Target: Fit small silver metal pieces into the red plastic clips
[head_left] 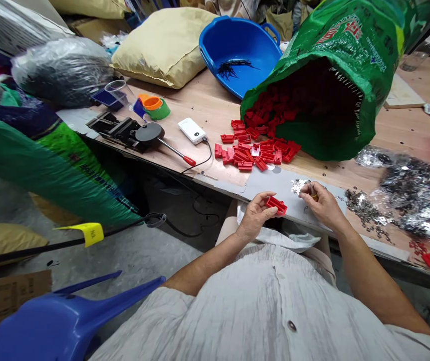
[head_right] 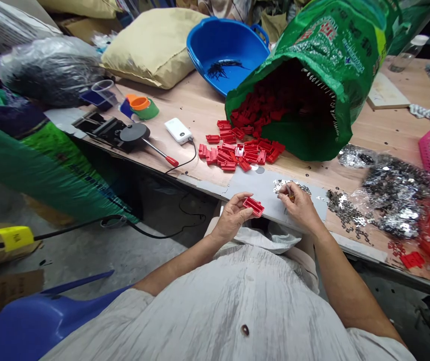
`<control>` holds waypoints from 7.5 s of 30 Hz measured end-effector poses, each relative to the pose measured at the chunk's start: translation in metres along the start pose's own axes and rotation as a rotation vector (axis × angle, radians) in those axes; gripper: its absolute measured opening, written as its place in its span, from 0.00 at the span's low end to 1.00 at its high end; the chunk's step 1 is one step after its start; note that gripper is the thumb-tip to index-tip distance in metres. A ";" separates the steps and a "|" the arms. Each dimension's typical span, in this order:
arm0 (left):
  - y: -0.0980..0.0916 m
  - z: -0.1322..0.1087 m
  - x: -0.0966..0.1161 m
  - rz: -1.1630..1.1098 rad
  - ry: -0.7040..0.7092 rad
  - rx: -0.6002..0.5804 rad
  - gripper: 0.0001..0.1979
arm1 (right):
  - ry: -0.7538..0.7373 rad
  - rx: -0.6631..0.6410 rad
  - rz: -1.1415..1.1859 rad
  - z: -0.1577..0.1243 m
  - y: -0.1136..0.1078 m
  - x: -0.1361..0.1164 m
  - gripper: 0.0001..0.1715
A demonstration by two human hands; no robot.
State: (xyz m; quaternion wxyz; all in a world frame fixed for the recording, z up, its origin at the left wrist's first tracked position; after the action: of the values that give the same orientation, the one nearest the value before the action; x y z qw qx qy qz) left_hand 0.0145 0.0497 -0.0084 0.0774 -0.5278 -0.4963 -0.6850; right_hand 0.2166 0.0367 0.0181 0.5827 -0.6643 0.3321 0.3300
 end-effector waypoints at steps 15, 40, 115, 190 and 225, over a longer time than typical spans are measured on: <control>0.005 0.007 -0.001 0.046 0.000 -0.045 0.26 | -0.277 -0.029 -0.072 -0.027 0.028 -0.042 0.08; -0.012 0.024 0.009 0.844 0.108 -0.158 0.18 | -0.177 -0.057 -0.182 -0.031 0.032 -0.008 0.22; 0.032 0.003 -0.010 -0.539 -0.291 0.051 0.09 | -0.142 -0.027 -0.209 -0.050 0.041 -0.038 0.22; -0.014 0.006 0.007 1.251 -0.398 -0.329 0.11 | 0.445 0.417 -0.411 -0.075 -0.064 0.065 0.16; 0.010 0.016 0.025 0.065 -0.157 -0.193 0.35 | -0.015 0.297 0.102 -0.057 -0.008 -0.033 0.13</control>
State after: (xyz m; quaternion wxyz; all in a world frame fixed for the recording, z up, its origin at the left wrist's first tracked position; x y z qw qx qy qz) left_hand 0.0202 0.0674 0.0168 0.0096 -0.6005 -0.4153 -0.6832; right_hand 0.2078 -0.0173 0.0557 0.6594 -0.5507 0.4062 0.3115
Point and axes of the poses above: each hand's wrist, its own z-axis towards the middle knuckle, its own y-axis out of the palm, x = y × z, the point moved 5 cm from there along z, towards the middle knuckle, and after that the axes turned 13 degrees about -x, right-handed, at the moved point
